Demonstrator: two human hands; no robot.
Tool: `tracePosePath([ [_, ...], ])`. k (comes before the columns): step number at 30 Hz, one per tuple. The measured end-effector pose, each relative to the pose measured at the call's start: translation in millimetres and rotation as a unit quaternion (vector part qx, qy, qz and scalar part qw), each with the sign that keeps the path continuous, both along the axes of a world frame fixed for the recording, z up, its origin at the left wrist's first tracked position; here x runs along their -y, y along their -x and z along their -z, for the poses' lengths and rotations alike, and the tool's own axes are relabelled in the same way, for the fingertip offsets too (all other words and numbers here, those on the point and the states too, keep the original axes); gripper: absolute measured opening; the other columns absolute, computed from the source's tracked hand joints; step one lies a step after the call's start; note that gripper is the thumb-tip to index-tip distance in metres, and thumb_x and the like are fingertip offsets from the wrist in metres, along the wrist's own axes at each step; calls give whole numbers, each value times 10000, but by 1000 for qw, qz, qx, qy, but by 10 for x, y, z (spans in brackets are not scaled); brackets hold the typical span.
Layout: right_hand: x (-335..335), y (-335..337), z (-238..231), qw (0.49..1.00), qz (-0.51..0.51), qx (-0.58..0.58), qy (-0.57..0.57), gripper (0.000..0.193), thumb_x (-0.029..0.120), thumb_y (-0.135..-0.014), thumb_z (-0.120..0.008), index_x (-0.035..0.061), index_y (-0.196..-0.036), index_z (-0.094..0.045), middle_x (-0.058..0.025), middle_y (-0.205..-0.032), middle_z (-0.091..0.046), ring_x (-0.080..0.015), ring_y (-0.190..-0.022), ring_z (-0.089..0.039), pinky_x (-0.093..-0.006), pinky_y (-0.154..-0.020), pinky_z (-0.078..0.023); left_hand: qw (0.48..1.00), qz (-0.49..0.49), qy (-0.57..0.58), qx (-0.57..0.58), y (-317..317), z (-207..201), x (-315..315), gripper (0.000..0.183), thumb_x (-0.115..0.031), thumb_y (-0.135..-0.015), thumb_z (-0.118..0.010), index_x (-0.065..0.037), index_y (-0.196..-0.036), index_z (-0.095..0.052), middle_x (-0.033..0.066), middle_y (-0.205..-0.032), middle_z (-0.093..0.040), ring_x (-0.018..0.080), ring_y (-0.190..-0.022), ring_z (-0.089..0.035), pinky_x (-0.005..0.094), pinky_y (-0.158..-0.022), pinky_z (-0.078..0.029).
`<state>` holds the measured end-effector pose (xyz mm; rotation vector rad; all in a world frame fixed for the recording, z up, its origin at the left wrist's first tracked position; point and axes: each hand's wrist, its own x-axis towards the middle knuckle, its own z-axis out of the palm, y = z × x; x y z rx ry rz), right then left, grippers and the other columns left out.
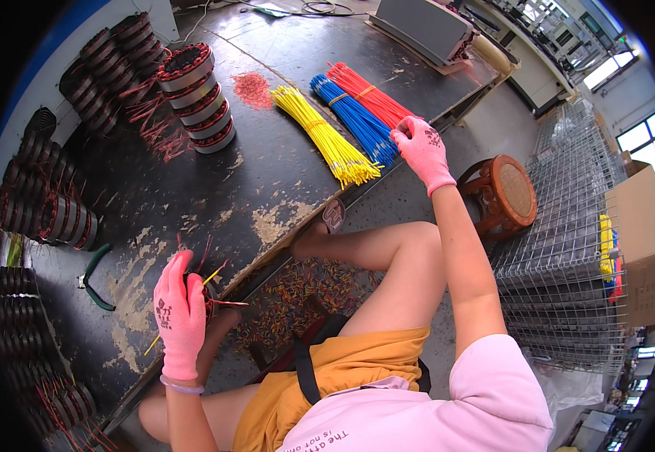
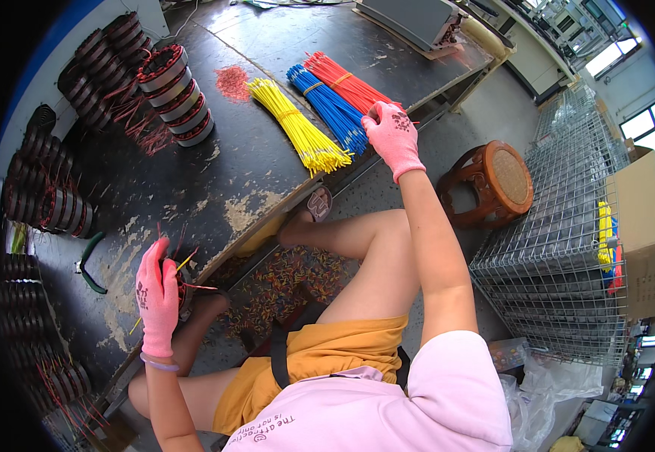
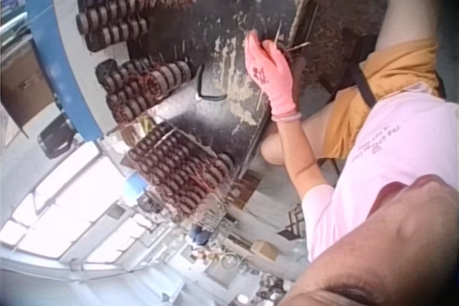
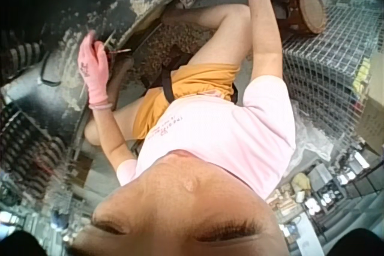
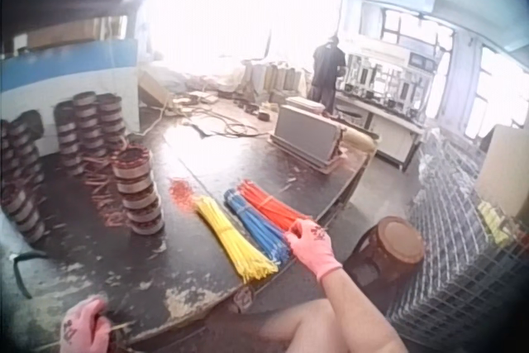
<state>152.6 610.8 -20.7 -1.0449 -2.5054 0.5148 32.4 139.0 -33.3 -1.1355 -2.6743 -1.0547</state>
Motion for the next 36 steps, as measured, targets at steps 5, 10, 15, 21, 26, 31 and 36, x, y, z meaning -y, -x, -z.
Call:
tracePosePath([
  [5, -76, 35, 74, 999, 5, 19, -39, 254, 300, -920, -708, 79, -1043, -682, -107, -998, -743, -281, -955, -714, -416, -852, -545, 1000, 4, 1, -9, 0, -17, -12, 382, -68, -964, -583, -27, -1344, -591, 187, -1333, -628, 373, -1216, -584, 438, -1058, -439],
  [10, 36, 56, -55, 999, -26, 18, 17, 238, 276, -901, -715, 80, -1033, -689, -117, -1023, -743, -292, -980, -710, -413, -848, -546, 1000, 5, 11, -12, -2, -41, 12, 366, -92, -993, -559, -11, -1349, -584, 186, -1341, -624, 365, -1234, -582, 428, -1077, -434],
  [15, 73, 0, -159, 998, -15, 54, 0, 202, 262, -882, -702, 74, -955, -708, -105, -1022, -743, -285, -971, -710, -411, -838, -544, 1000, 3, 19, -13, -10, -48, 0, 359, -99, -1003, -553, -4, -1348, -585, 189, -1347, -623, 365, -1253, -578, 428, -1090, -430],
  [21, 202, -550, -210, 986, 34, -94, 136, 160, 204, -888, -722, 53, -928, -690, -31, -747, -674, -111, -674, -643, -282, -634, -510, 1000, 2, 18, -21, -48, -71, -41, 359, -99, -1003, -555, 0, -1347, -586, 190, -1344, -624, 370, -1253, -576, 432, -1092, -428],
  [26, 825, -837, -681, 939, -35, -273, 207, 55, 77, -917, -700, 34, -928, -668, 41, -763, -617, -4, -651, -510, -179, -569, -407, 999, 1, -5, -33, -40, -84, -5, 430, -65, -995, -571, -5, -1418, -529, 174, -1426, -572, 358, -1325, -528, 418, -1107, -421],
  [31, 2193, -250, -952, 868, -332, -240, 280, 119, -33, -848, -749, 24, -930, -685, 13, -831, -619, -33, -723, -596, -194, -605, -459, 925, 55, -59, -372, -247, -860, -330, 499, -177, -826, -797, -48, -1282, -641, 117, -1268, -619, 357, -1239, -593, 557, -1098, -436],
  [36, 2420, 295, -633, 823, -355, -229, 379, 131, 125, -913, -742, 22, -995, -747, -67, -844, -642, -127, -732, -625, -279, -687, -506, 947, -8, -29, -320, -153, -895, -45, 315, -93, -746, -803, -131, -1054, -749, 44, -956, -644, 288, -998, -665, 440, -902, -557],
])
